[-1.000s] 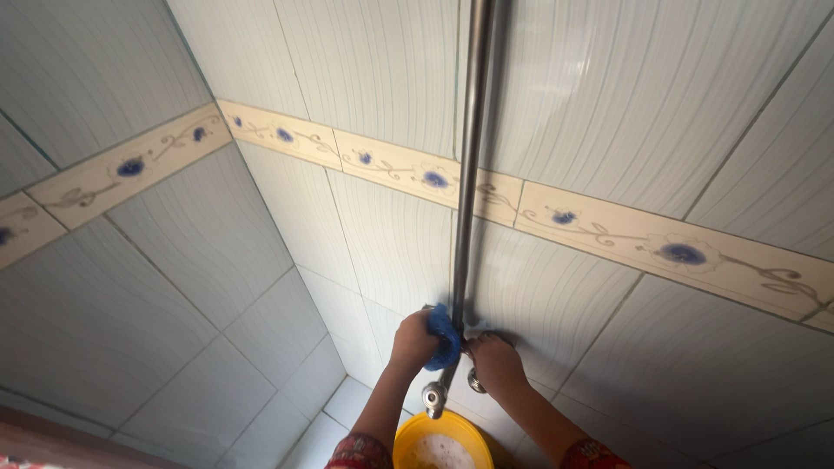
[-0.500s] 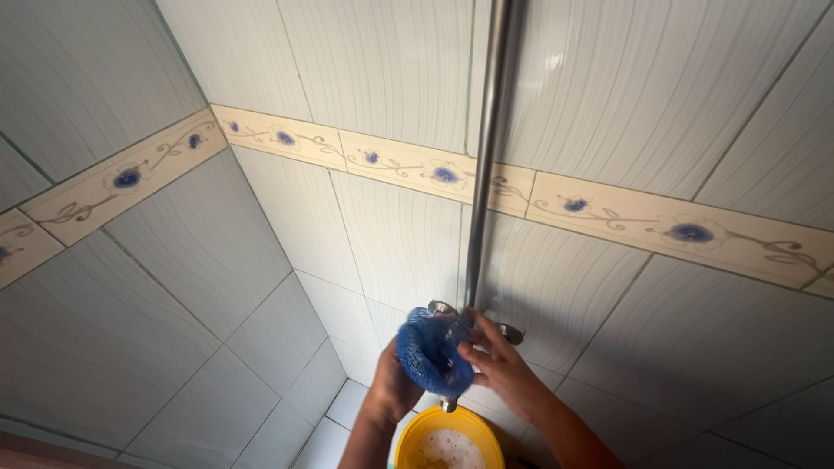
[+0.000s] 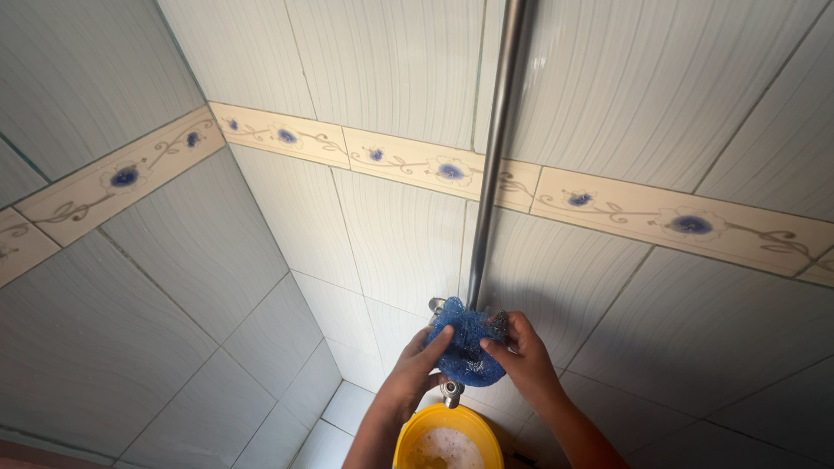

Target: The person uses a blue sponge to scrub a vertical metal pipe in a tiled bathroom. They repeatedly wipe the pipe's surface and the surrounding wall area, with a yellow bucket of soapy water placed below to catch drips.

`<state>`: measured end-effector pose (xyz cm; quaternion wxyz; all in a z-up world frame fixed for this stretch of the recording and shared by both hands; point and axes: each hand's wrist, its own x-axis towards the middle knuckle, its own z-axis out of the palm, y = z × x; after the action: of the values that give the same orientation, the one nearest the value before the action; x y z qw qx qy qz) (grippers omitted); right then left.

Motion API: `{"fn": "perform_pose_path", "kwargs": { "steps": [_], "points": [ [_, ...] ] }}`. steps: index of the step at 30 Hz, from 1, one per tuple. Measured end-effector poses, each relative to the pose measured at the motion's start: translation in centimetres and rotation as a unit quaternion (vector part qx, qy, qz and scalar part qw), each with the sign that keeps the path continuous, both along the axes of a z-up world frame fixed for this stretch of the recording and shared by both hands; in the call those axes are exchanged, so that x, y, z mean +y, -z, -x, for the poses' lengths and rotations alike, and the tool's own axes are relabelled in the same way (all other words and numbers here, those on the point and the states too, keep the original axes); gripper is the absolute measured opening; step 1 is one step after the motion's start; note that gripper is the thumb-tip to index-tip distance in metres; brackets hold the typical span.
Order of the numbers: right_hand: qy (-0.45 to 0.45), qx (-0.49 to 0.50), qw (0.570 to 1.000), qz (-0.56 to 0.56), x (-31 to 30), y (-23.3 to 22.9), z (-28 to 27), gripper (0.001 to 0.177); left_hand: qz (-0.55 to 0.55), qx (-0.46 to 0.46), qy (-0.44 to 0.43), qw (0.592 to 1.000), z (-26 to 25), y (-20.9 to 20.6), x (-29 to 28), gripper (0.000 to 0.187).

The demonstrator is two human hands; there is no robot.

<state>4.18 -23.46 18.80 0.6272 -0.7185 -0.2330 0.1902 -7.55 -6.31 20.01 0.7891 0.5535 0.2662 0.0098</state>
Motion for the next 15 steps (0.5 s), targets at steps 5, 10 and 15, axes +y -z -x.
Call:
{"fn": "perform_pose_path", "kwargs": {
  "steps": [5,10,15],
  "points": [
    [-0.059,0.091,0.994,0.014,-0.9,-0.1,0.7,0.033,-0.032,-0.002,-0.057,0.998,-1.4,0.9,-0.2,0.074],
    [-0.072,0.107,0.992,0.006,-1.2,0.5,0.4,0.035,-0.099,-0.039,-0.029,0.994,-1.9,1.2,-0.6,0.071],
    [-0.018,0.153,0.988,0.023,-1.8,0.9,-0.2,0.059,-0.055,-0.032,0.008,0.998,-2.1,1.1,-1.8,0.07]
  ]
}}
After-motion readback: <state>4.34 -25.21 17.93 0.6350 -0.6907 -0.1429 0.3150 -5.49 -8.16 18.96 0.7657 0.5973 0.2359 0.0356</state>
